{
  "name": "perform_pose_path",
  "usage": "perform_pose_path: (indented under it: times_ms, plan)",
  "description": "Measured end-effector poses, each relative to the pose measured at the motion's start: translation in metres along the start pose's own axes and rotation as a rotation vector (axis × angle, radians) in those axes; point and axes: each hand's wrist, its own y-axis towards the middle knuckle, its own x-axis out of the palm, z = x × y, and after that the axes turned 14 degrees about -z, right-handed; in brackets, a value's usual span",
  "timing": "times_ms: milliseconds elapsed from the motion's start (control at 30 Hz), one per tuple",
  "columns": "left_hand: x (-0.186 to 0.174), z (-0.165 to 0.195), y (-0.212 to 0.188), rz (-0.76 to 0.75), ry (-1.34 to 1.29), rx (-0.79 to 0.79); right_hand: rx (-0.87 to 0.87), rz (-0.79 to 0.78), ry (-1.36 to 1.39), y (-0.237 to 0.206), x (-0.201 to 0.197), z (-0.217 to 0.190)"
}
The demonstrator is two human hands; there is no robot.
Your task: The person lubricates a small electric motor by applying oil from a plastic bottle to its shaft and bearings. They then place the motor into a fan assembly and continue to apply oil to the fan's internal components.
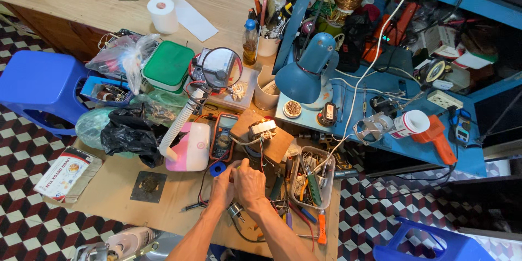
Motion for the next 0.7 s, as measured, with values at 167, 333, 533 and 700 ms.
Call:
perform_pose_path:
  times_ms: [167, 333, 533, 700]
  plan:
    - [0.0, -0.007, -0.001, -0.011, 0.182, -0.065, 0.017, 0.002, -0.025, -0.008, -0.033, -0.014]
    - [-0.004, 0.0, -0.05, 0.12, -0.326, -0.284, 0.014, 0.194, -0.146, -0.053, -0.148, -0.038]
    - [0.014, 0.044, -0.064, 0.061, -0.703, -0.284, -0.16, 0.75, -0.352, -0.048, -0.395, -0.016]
    - [0.034, 0.128, -0.023, -0.054, -0.718, -0.18, -0.575, 0.881, -0.535, 0.065, -0.545, 0.006]
